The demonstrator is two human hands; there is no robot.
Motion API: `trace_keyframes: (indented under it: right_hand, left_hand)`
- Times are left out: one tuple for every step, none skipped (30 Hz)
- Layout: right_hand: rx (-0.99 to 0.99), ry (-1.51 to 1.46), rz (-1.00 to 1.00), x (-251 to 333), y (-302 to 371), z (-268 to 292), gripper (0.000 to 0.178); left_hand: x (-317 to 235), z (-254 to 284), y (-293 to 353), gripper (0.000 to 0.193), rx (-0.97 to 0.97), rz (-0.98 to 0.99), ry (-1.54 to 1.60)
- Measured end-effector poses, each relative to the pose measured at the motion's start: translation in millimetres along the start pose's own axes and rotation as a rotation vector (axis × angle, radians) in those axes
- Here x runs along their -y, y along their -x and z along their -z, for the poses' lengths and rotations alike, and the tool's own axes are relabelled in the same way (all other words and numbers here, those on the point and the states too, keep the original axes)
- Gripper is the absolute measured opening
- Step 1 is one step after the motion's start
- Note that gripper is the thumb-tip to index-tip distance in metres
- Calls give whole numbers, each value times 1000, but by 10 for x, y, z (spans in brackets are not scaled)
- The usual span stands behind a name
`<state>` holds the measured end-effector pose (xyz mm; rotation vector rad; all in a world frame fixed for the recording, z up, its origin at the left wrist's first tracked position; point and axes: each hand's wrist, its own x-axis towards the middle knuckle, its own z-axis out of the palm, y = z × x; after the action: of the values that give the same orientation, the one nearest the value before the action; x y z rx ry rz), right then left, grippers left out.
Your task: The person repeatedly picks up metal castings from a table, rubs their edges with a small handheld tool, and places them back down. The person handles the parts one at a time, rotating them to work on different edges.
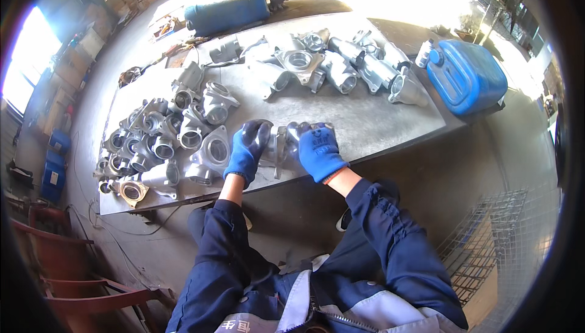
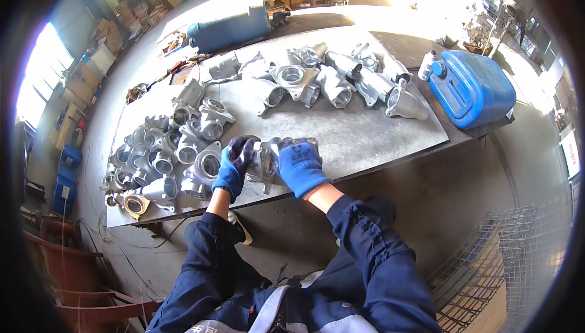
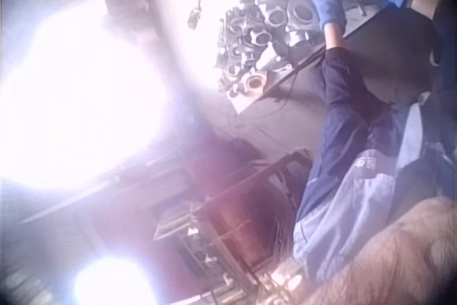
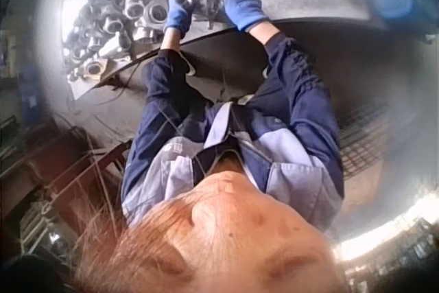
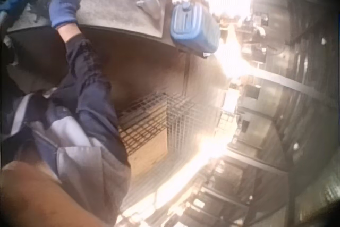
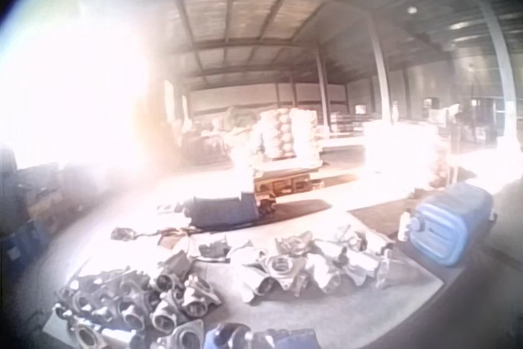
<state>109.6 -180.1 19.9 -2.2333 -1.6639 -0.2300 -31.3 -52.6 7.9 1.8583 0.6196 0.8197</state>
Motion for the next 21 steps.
trace_keyframes:
  right_hand:
    - [43, 85, -22, 59, -27, 23, 24]
    - [92, 176, -45, 125, -38, 74, 24]
    - [88, 154, -66, 160, -25, 45, 24]
    - [84, 132, -88, 196, 12, 10, 23]
    - [77, 106, -110, 232, 45, -20, 23]
    - [62, 92, -108, 256, 78, -47, 21]
    - [47, 78, -106, 275, 116, -75, 19]
    - [23, 66, -107, 285, 132, -88, 18]
    - [5, 67, -110, 282, 153, -141, 17]
    - [26, 59, -107, 291, 183, -177, 17]
    - [46, 53, -105, 307, 223, -208, 17]
    - [66, 47, -103, 318, 276, -247, 17]
    - [84, 50, -68, 325, 358, -312, 17]
    - [207, 86, -76, 328, 428, -411, 17]
    - [220, 100, -21, 274, 594, -632, 16]
    - [232, 113, 36, 250, 793, -832, 15]
    - [147, 30, 12, 316, 972, -913, 16]
    - [58, -47, 8, 342, 992, -818, 16]
    - [143, -271, -121, 353, 965, -718, 18]
    - [124, -304, -182, 315, 979, -661, 19]
    - [98, -333, -226, 253, 886, -585, 20]
  left_hand:
    - [12, 15, -10, 30, 12, -3, -22]
    - [25, 20, -9, 31, 25, -2, -37]
    - [-5, 20, -12, 32, 35, 8, 7]
    - [32, 11, -30, 31, 28, -4, 2]
    - [49, 16, -58, 31, 23, -16, -10]
    - [53, 14, -56, 31, 18, -29, -21]
    - [44, 2, -20, 28, 10, -47, -8]
    - [28, -3, -26, 27, -3, -62, -37]
    - [18, -10, -29, 26, -15, -77, -67]
    - [15, -16, -31, 25, -27, -94, -96]
    - [51, -21, -34, 21, -46, -116, -115]
    - [98, -31, -43, 21, -72, -113, -103]
    - [149, -44, -54, 21, -97, -110, -92]
    - [196, -87, -70, 20, -119, -107, -75]
    - [200, -126, -87, 24, -131, -119, -46]
    - [206, -168, -89, 25, -147, -119, -101]
    - [203, -183, -125, 26, -158, -128, -162]
    - [212, -216, -207, 27, -189, -141, -221]
    - [308, -229, -336, 32, -215, -86, -200]
    - [146, -253, -409, 36, -121, 38, -187]
    - [160, -251, -497, 37, -88, 29, -188]
